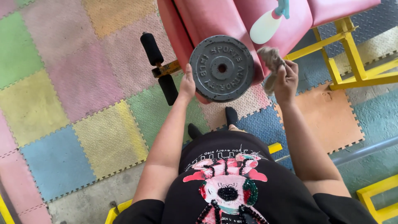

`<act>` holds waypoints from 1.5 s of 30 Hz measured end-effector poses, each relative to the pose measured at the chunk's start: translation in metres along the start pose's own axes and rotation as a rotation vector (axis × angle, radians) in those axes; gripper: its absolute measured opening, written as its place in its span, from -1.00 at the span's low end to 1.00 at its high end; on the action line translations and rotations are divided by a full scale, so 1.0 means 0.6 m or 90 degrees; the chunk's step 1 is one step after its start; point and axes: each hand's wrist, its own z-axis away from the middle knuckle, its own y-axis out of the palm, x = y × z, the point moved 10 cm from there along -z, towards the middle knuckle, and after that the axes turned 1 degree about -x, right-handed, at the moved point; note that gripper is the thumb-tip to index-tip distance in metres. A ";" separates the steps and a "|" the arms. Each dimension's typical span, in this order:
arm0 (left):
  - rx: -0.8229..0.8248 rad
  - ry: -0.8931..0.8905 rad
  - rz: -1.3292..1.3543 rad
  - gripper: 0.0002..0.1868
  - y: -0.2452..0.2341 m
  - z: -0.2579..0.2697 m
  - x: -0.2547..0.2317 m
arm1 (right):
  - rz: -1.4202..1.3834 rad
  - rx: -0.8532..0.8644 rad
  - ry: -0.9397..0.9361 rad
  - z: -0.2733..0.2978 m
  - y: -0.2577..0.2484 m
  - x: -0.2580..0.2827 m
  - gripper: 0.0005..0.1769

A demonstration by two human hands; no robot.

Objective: Clean gym weight plates with spray and cloth and re-rack them on the stands.

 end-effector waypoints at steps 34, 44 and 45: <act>-0.104 -0.002 0.094 -0.01 -0.024 -0.039 0.114 | 0.672 0.504 -0.519 0.056 0.450 0.112 -0.32; -0.087 -0.060 0.205 -0.05 -0.006 0.008 0.036 | 0.407 0.689 -0.556 0.217 0.275 0.140 -0.41; -0.133 -0.028 0.069 -0.05 -0.022 0.007 0.030 | 0.392 0.702 -0.540 0.216 0.249 0.140 -0.44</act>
